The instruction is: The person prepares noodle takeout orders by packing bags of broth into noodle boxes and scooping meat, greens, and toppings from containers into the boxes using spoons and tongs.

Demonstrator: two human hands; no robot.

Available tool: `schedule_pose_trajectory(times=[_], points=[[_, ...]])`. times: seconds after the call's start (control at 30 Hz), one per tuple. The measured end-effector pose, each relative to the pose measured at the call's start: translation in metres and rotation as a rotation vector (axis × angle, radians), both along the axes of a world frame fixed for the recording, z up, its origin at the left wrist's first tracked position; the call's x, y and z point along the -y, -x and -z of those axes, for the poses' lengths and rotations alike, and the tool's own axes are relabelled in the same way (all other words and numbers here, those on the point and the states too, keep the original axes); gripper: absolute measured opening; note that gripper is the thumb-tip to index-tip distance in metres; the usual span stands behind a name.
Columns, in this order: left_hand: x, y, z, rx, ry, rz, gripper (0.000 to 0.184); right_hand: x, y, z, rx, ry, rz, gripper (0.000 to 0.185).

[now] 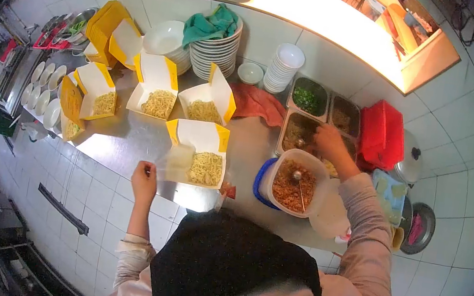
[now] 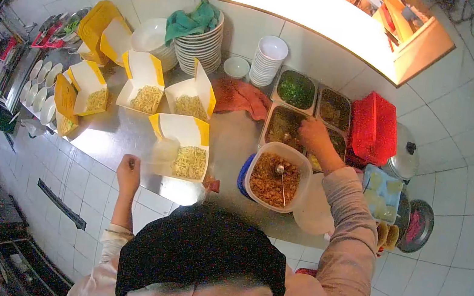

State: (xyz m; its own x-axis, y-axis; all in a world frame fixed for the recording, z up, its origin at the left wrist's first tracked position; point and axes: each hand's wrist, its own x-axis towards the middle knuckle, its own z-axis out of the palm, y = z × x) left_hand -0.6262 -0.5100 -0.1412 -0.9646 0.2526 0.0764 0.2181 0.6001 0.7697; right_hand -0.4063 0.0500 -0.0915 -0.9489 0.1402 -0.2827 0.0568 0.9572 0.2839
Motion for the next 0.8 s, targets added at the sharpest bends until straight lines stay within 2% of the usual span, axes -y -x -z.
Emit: schedule_pose_trajectory(times=[0.07,0.13,0.17,0.27,0.3,0.37,0.5,0.6,0.7,0.8], points=[[0.019,0.011,0.022,0.032,0.018,-0.074,0.014,0.006,0.009,0.004,0.131,-0.105,-0.049,0.031],[0.022,0.018,0.028,0.019,0.06,-0.174,0.021,0.017,0.016,-0.008,0.122,-0.08,0.025,0.031],[0.022,0.021,0.027,-0.022,0.116,-0.152,0.039,0.02,0.02,-0.017,0.116,-0.068,0.063,0.031],[-0.023,0.018,-0.023,-0.146,-0.024,-0.037,0.051,0.021,0.036,-0.028,0.106,0.072,0.299,0.03],[-0.032,0.026,-0.024,-0.105,-0.065,0.079,0.066,0.022,0.036,-0.029,0.088,0.058,0.246,0.028],[-0.056,0.045,-0.02,0.052,-0.205,0.192,0.059,0.023,0.038,-0.03,0.046,0.027,0.141,0.026],[-0.076,0.08,-0.003,0.478,-0.365,0.475,0.039,0.013,0.041,0.003,0.011,-0.007,0.224,0.015],[-0.075,0.078,-0.006,0.365,-0.328,0.42,0.028,0.025,0.054,-0.001,0.021,0.085,0.319,0.014],[-0.048,0.077,0.015,0.422,-0.489,0.243,0.03,0.024,0.066,0.015,0.03,0.144,0.337,0.014],[-0.016,0.068,0.014,0.524,-0.727,0.043,0.032,0.021,0.077,0.02,0.075,0.213,0.38,0.016]])
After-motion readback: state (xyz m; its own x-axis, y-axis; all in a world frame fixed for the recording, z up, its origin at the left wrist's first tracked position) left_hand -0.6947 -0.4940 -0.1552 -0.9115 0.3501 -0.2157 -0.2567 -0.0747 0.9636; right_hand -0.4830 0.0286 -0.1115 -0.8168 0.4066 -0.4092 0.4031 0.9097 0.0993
